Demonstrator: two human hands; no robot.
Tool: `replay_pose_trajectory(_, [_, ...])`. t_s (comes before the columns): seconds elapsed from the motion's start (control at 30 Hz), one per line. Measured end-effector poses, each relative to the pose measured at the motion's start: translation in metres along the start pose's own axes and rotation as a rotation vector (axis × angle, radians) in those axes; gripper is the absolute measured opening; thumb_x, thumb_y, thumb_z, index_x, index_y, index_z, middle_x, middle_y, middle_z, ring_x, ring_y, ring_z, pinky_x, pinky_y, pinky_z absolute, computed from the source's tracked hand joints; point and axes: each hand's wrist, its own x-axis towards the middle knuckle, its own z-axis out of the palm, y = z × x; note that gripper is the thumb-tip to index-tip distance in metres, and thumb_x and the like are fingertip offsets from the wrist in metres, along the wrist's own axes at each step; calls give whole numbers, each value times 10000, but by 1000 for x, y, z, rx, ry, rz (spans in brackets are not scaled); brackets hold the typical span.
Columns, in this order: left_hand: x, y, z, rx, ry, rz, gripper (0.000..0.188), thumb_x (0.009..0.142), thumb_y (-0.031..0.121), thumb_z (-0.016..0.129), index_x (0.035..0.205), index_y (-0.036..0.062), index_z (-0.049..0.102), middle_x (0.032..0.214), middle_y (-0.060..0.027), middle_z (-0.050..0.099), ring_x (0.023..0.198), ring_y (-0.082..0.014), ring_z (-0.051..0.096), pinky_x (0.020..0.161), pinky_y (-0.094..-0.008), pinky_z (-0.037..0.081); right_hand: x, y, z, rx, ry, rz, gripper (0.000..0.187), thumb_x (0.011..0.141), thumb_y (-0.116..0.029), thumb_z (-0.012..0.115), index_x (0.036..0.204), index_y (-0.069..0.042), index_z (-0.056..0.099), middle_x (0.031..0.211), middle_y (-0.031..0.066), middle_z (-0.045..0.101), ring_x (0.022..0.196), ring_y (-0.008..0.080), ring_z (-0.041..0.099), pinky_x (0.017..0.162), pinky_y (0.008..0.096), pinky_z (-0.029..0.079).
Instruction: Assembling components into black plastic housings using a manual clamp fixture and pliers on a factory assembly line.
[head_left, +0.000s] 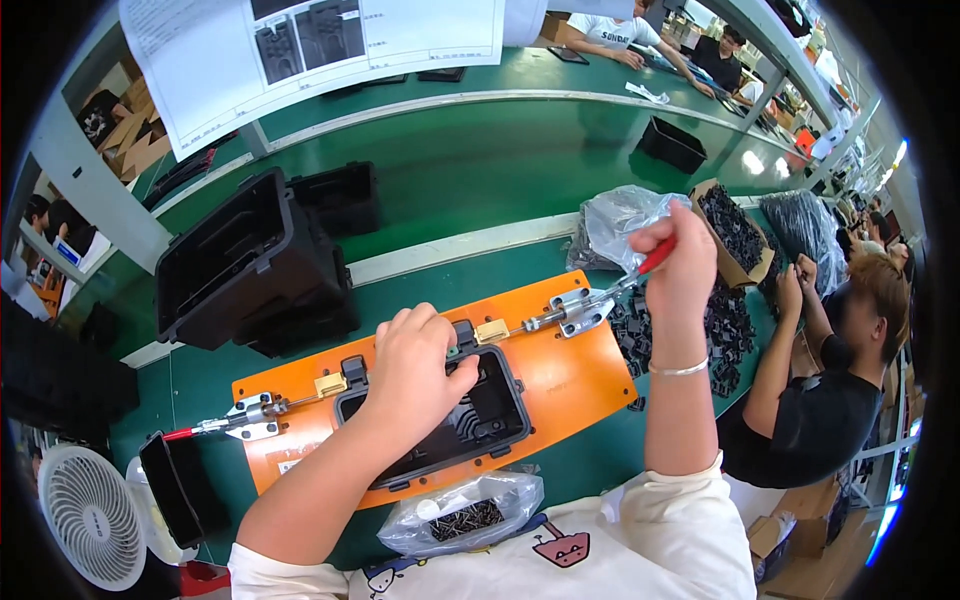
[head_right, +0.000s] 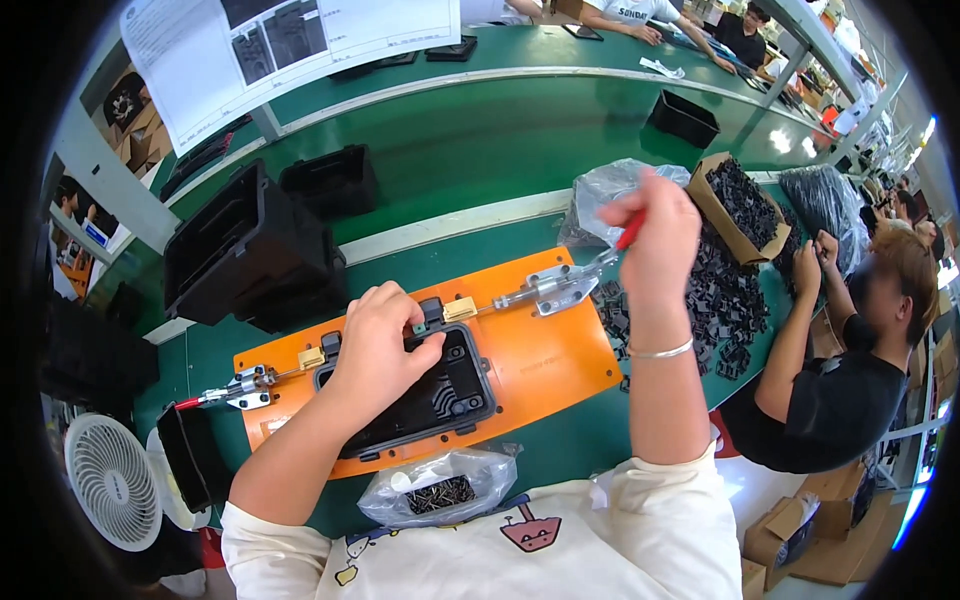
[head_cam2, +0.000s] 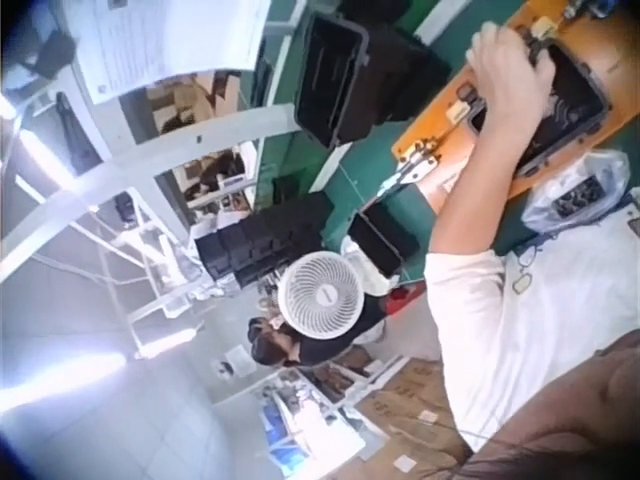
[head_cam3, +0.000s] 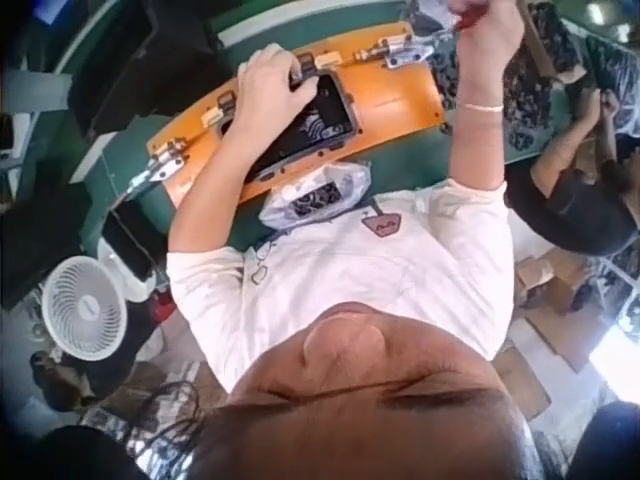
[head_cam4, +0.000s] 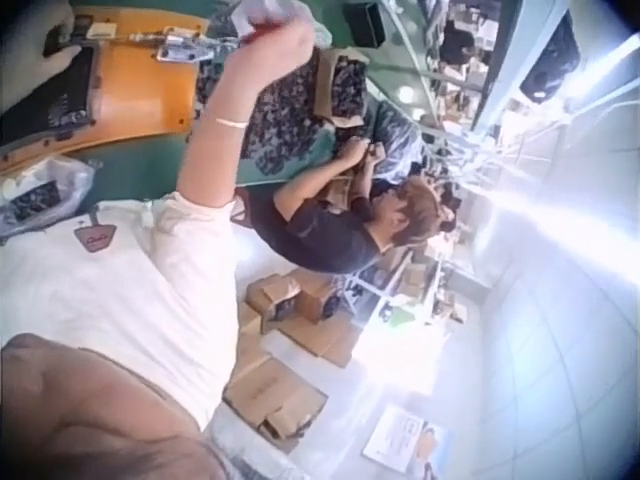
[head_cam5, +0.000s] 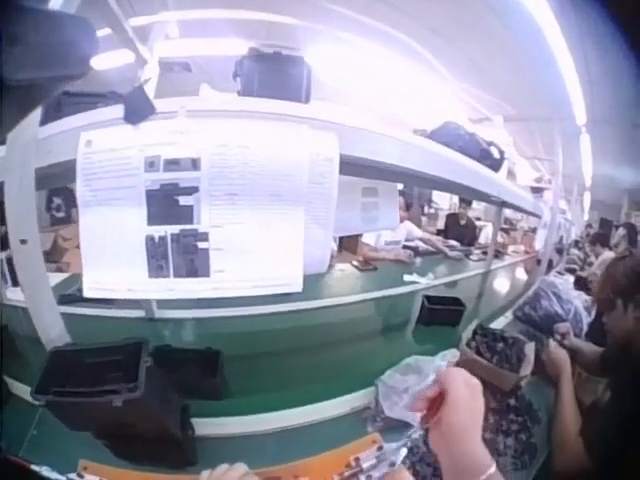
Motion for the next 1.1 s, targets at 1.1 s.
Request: replay_pose_trajectory(1.1, [-64,14,-73,477,55,-181,430,642,338,821,865,68,572,795,-85,517,789,-293,534,728,-376,369,-129,5,-1,-884,-764,25,310,737,-219,800,770,-41,549,591,46,559,527,163,565,499,296,446])
